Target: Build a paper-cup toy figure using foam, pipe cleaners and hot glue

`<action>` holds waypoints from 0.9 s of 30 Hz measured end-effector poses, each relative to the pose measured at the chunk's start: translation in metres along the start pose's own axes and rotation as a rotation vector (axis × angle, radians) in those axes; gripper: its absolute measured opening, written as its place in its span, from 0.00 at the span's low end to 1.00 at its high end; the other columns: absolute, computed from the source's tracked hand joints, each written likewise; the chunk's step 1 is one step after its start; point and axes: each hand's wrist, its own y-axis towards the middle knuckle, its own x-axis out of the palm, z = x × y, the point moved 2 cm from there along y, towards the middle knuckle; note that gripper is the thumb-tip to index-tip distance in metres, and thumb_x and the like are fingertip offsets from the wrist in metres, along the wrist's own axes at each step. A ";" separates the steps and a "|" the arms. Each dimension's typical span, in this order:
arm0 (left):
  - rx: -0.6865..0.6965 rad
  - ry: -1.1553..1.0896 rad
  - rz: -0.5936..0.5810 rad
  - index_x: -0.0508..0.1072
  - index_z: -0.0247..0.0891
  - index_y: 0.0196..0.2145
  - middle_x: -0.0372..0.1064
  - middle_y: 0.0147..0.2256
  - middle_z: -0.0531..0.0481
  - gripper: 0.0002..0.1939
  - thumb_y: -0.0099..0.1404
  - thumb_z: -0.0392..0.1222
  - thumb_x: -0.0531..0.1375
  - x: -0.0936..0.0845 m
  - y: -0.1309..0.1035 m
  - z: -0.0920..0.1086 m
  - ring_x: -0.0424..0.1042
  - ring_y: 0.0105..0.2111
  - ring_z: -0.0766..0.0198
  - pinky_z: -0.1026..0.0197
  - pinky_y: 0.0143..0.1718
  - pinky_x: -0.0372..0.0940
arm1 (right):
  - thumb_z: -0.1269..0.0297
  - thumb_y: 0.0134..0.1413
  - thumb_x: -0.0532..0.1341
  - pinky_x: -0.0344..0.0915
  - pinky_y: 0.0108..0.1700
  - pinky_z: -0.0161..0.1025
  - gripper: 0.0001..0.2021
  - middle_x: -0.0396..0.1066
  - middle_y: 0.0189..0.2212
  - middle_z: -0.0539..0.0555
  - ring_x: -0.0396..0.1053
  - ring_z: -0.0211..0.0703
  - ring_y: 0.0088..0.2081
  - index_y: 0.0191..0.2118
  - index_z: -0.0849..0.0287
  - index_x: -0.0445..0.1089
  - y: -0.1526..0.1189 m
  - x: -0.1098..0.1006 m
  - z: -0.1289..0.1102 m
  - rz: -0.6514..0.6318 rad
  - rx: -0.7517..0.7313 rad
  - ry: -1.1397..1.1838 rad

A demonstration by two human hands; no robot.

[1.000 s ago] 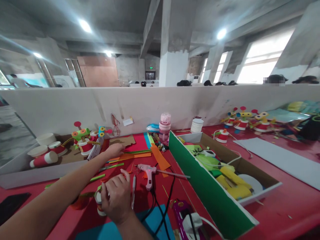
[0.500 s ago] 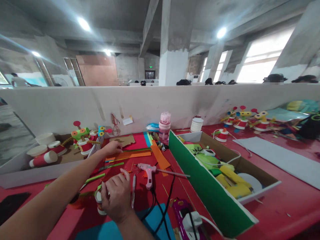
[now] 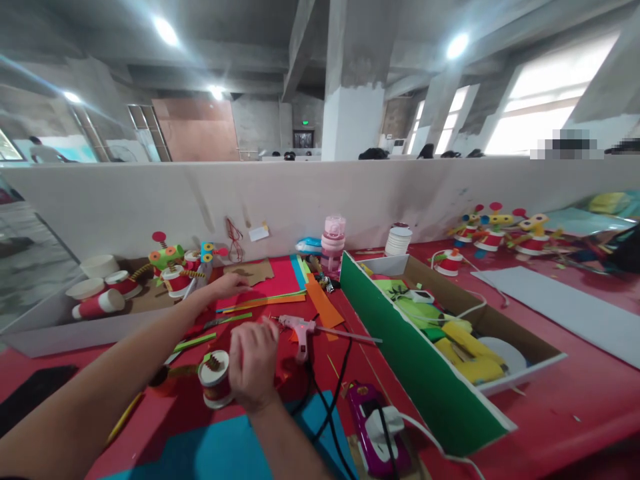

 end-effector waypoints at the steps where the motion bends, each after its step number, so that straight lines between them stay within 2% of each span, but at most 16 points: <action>1: 0.011 -0.029 -0.004 0.75 0.35 0.31 0.74 0.31 0.47 0.20 0.67 0.53 0.51 -0.006 -0.008 0.007 0.69 0.32 0.62 0.64 0.36 0.60 | 0.70 0.65 0.46 0.54 0.57 0.48 0.13 0.72 0.38 0.55 0.67 0.42 0.43 0.42 0.58 0.67 0.002 -0.003 0.004 0.046 0.047 0.006; 3: 0.078 -0.166 -0.034 0.75 0.35 0.40 0.75 0.38 0.46 0.24 0.68 0.57 0.50 -0.019 -0.034 0.025 0.71 0.38 0.60 0.63 0.40 0.61 | 0.69 0.65 0.46 0.56 0.56 0.48 0.13 0.71 0.42 0.57 0.66 0.44 0.46 0.46 0.58 0.66 0.004 -0.008 0.013 0.109 0.128 0.019; 4: 0.141 -0.288 -0.085 0.73 0.36 0.47 0.74 0.44 0.45 0.25 0.66 0.59 0.52 -0.026 -0.050 0.035 0.71 0.43 0.58 0.62 0.43 0.62 | 0.68 0.66 0.47 0.57 0.55 0.49 0.13 0.70 0.43 0.58 0.65 0.45 0.47 0.47 0.59 0.66 0.004 -0.008 0.016 0.129 0.154 0.025; 5: 0.198 -0.387 -0.159 0.68 0.38 0.54 0.71 0.50 0.44 0.29 0.63 0.60 0.56 -0.032 -0.068 0.045 0.69 0.48 0.56 0.61 0.47 0.62 | 0.68 0.66 0.47 0.57 0.54 0.49 0.12 0.70 0.43 0.58 0.65 0.46 0.47 0.47 0.59 0.66 0.004 -0.008 0.019 0.135 0.171 0.031; 7: 0.237 -0.461 -0.284 0.58 0.42 0.62 0.63 0.59 0.42 0.42 0.55 0.60 0.64 -0.040 -0.105 0.063 0.65 0.55 0.53 0.58 0.51 0.61 | 0.68 0.66 0.47 0.57 0.54 0.50 0.12 0.69 0.44 0.58 0.64 0.47 0.47 0.48 0.59 0.65 0.002 -0.006 0.021 0.128 0.176 0.038; 8: 0.228 -0.447 -0.313 0.53 0.44 0.65 0.59 0.61 0.42 0.48 0.52 0.59 0.67 -0.040 -0.123 0.071 0.63 0.57 0.51 0.57 0.54 0.60 | 0.67 0.66 0.47 0.57 0.55 0.50 0.12 0.70 0.43 0.58 0.64 0.47 0.47 0.47 0.58 0.65 0.002 -0.004 0.021 0.117 0.169 0.037; 10: 0.196 -0.367 -0.296 0.51 0.45 0.66 0.54 0.64 0.40 0.53 0.47 0.57 0.70 -0.034 -0.151 0.085 0.58 0.60 0.47 0.53 0.57 0.56 | 0.67 0.66 0.47 0.56 0.55 0.51 0.12 0.70 0.43 0.57 0.64 0.47 0.46 0.47 0.58 0.66 0.001 -0.002 0.021 0.105 0.150 0.026; 11: 0.184 -0.327 -0.274 0.52 0.45 0.65 0.55 0.64 0.40 0.53 0.46 0.56 0.70 -0.029 -0.162 0.092 0.58 0.60 0.46 0.52 0.58 0.56 | 0.67 0.66 0.47 0.55 0.55 0.51 0.12 0.71 0.42 0.57 0.64 0.46 0.45 0.46 0.58 0.66 0.001 -0.002 0.020 0.109 0.143 0.018; 13: 0.148 -0.272 -0.213 0.57 0.44 0.62 0.62 0.59 0.41 0.47 0.48 0.53 0.70 -0.015 -0.176 0.104 0.63 0.56 0.46 0.53 0.54 0.60 | 0.67 0.67 0.47 0.55 0.55 0.51 0.11 0.71 0.41 0.57 0.65 0.46 0.44 0.45 0.58 0.66 0.001 -0.003 0.021 0.130 0.137 0.001; 16: 0.055 -0.235 -0.119 0.63 0.45 0.57 0.70 0.50 0.44 0.36 0.50 0.46 0.67 -0.001 -0.183 0.114 0.70 0.48 0.50 0.57 0.46 0.64 | 0.67 0.67 0.47 0.56 0.55 0.50 0.11 0.71 0.39 0.56 0.65 0.46 0.44 0.44 0.58 0.66 0.003 -0.006 0.025 0.164 0.142 -0.012; 19: -0.013 -0.255 -0.052 0.61 0.44 0.58 0.69 0.50 0.45 0.36 0.50 0.41 0.65 -0.007 -0.178 0.113 0.71 0.46 0.53 0.59 0.43 0.65 | 0.67 0.67 0.47 0.56 0.55 0.50 0.11 0.71 0.40 0.56 0.65 0.45 0.44 0.44 0.58 0.66 0.004 -0.009 0.028 0.174 0.145 -0.011; 24: -0.121 -0.185 0.144 0.58 0.40 0.60 0.68 0.52 0.42 0.38 0.51 0.39 0.62 -0.038 -0.143 0.088 0.69 0.49 0.52 0.57 0.47 0.64 | 0.67 0.67 0.47 0.57 0.54 0.49 0.12 0.71 0.40 0.56 0.65 0.46 0.45 0.44 0.57 0.66 0.004 -0.008 0.029 0.184 0.148 -0.005; 27: -0.117 -0.147 0.124 0.59 0.40 0.60 0.69 0.51 0.43 0.40 0.49 0.37 0.64 -0.038 -0.115 0.073 0.70 0.48 0.53 0.57 0.48 0.63 | 0.68 0.67 0.47 0.56 0.55 0.50 0.12 0.71 0.39 0.56 0.65 0.45 0.43 0.43 0.57 0.67 0.002 -0.005 0.027 0.158 0.122 -0.011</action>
